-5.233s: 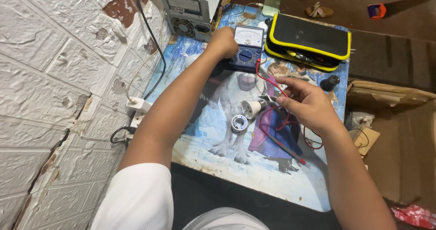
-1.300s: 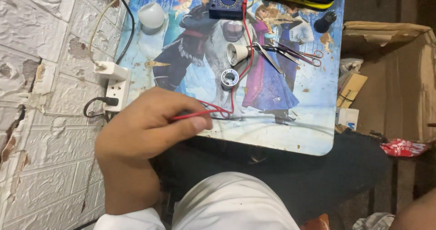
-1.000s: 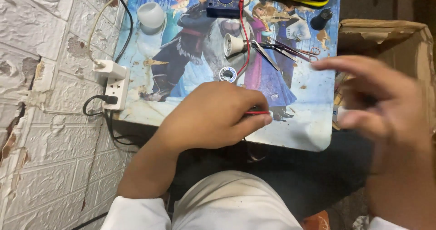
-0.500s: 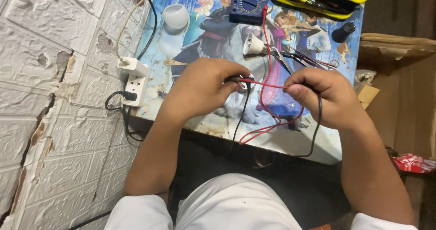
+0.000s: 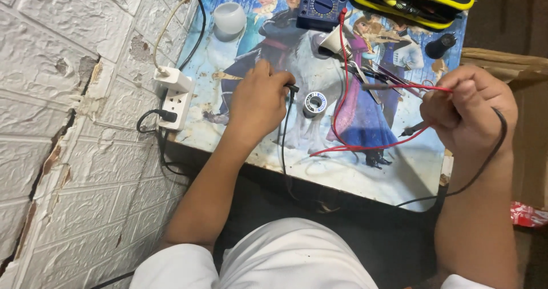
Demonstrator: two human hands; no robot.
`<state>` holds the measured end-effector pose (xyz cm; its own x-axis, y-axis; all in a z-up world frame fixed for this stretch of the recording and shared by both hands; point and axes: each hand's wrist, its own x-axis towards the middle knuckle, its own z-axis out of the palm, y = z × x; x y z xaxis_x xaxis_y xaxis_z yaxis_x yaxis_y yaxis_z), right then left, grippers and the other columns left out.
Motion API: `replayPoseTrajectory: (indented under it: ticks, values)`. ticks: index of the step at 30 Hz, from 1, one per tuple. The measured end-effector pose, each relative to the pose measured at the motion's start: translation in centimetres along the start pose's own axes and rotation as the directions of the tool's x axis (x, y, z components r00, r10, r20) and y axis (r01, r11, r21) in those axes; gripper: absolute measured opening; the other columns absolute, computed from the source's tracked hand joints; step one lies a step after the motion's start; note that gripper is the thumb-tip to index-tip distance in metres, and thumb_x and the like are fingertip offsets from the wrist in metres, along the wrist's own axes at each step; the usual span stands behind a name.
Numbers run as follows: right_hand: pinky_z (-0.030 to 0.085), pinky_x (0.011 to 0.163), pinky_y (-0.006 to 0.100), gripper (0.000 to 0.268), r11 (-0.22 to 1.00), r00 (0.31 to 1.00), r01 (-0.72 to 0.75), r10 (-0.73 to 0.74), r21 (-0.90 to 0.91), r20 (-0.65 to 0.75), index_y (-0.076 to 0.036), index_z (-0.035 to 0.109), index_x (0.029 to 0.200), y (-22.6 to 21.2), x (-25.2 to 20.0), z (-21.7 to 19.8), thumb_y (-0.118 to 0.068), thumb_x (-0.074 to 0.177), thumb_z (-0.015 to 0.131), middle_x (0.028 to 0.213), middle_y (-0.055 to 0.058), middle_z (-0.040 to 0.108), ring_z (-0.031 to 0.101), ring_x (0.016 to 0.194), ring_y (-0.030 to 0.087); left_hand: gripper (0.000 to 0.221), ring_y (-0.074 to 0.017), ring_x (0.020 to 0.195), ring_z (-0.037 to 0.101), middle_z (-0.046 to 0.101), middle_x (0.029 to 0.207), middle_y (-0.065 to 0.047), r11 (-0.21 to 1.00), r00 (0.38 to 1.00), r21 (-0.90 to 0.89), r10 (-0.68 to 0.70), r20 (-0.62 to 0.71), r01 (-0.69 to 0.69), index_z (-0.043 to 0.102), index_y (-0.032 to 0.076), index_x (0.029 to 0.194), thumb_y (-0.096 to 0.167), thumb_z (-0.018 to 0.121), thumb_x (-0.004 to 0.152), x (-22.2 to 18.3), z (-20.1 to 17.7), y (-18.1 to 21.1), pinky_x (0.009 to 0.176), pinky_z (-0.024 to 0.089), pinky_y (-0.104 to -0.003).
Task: Testing and soldering components of an LED bulb for repair on a workbench.
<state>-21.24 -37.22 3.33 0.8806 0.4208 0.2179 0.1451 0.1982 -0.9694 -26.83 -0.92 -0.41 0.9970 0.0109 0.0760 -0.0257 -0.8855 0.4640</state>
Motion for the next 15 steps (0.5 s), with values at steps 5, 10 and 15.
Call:
replayPoseTrajectory:
  ticks: [5,10,15]
  values:
    - [0.038,0.062,0.025,0.026,0.902,0.96,-0.227,0.145,-0.368,-0.238,-0.007,0.069,0.109,-0.6,0.2,0.4,-0.028,0.123,0.062,0.077,0.009,0.06,0.054,0.068,0.013,0.049,-0.0474,0.087,0.074,0.069,0.12,-0.018,0.995,0.992,0.013,-0.104,0.077,0.103,0.076,0.017,0.145,0.008,0.049,0.104,-0.6,1.6,0.3,0.063,0.058,-0.061]
    - [0.053,0.058,0.04,0.016,0.359,0.785,-0.608,0.403,-0.708,-0.47,-0.017,0.081,0.116,-3.9,0.5,2.1,-0.016,0.113,0.066,0.09,0.002,0.078,0.06,0.065,0.021,0.054,-0.0474,0.098,0.068,0.063,0.107,-0.018,0.992,0.995,0.107,-0.076,0.067,0.068,0.066,0.026,0.154,0.056,0.066,0.108,-1.6,2.8,2.2,0.068,0.056,-0.063]
    - [0.035,0.055,0.032,0.026,0.584,0.87,-0.493,0.334,-0.644,-0.363,-0.015,0.077,0.136,-3.6,-1.1,0.6,-0.018,0.11,0.077,0.066,-0.004,0.043,0.038,0.061,0.01,0.038,-0.0429,0.09,0.068,0.064,0.106,-0.015,0.998,0.995,-0.018,-0.06,0.075,0.062,0.081,0.019,0.129,0.047,0.062,0.112,-1.8,3.0,0.9,0.065,0.055,-0.059]
